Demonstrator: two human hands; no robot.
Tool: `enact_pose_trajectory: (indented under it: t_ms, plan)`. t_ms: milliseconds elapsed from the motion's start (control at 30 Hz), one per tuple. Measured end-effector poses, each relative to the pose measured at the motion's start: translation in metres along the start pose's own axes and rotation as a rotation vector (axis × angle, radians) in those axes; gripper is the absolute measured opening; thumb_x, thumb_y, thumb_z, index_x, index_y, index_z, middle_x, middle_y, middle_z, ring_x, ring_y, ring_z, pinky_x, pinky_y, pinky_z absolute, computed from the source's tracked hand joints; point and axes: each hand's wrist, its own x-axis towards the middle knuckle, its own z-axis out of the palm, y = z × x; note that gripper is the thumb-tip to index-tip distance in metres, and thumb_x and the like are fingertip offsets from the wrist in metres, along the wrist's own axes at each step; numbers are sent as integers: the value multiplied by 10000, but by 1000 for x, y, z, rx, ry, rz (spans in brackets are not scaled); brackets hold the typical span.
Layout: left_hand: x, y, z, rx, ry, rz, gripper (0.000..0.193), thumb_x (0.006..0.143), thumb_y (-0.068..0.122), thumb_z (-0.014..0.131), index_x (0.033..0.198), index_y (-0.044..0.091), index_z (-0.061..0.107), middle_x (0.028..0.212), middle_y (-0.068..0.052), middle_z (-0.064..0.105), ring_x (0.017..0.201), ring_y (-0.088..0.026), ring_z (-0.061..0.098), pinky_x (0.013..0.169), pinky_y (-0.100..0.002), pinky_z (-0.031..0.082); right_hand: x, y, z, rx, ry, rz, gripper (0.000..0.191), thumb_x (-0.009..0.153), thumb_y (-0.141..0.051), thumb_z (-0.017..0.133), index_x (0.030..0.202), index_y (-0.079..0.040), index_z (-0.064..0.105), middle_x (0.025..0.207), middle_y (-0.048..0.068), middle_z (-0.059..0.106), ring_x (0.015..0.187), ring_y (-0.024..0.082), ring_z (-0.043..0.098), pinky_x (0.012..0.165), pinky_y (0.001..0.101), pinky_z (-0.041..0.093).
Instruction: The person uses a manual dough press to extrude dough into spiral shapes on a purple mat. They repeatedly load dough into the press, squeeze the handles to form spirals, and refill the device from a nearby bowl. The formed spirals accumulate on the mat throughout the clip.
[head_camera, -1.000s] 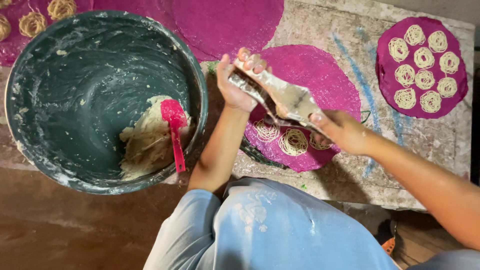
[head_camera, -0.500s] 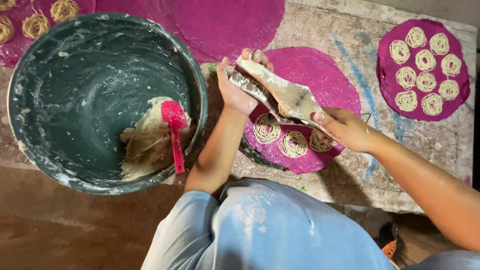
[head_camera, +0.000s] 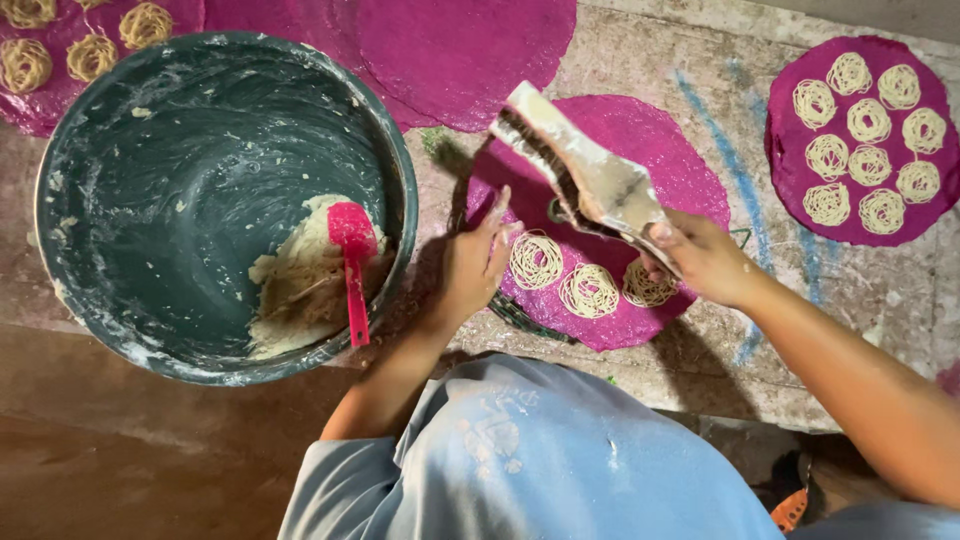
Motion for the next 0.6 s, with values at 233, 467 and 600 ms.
enact_pose_trajectory:
  t_ms: [233, 467, 600]
  plan:
    - [80, 43, 26, -1767, -180, -136, 694, 989, 595, 430, 1403, 46, 520, 1228, -120, 656, 1205, -252, 592, 1186, -476, 399, -24, 11, -20, 203, -367, 35, 751, 947, -659, 255, 922, -56, 702, 693, 60, 737, 645, 187, 735, 603, 351, 621]
    - [126, 81, 59, -2117, -289, 53, 487, 1010, 612, 479, 929, 135, 537, 806, -15, 518, 826, -206, 526, 939, -424, 454, -31, -4, -40, -30, -36, 178, 679, 1022, -580, 343, 883, -5, 676, 675, 101, 675, 589, 197, 660, 586, 371, 569]
    - [137, 71, 62, -2085, -261, 53, 455, 998, 585, 470, 867, 152, 514, 728, 1, 493, 749, -184, 512, 858, -399, 443, -28, -10, -21, -15, 23, 90, 678, 1018, -610, 365, 911, -4, 651, 685, 85, 638, 602, 168, 636, 589, 349, 552]
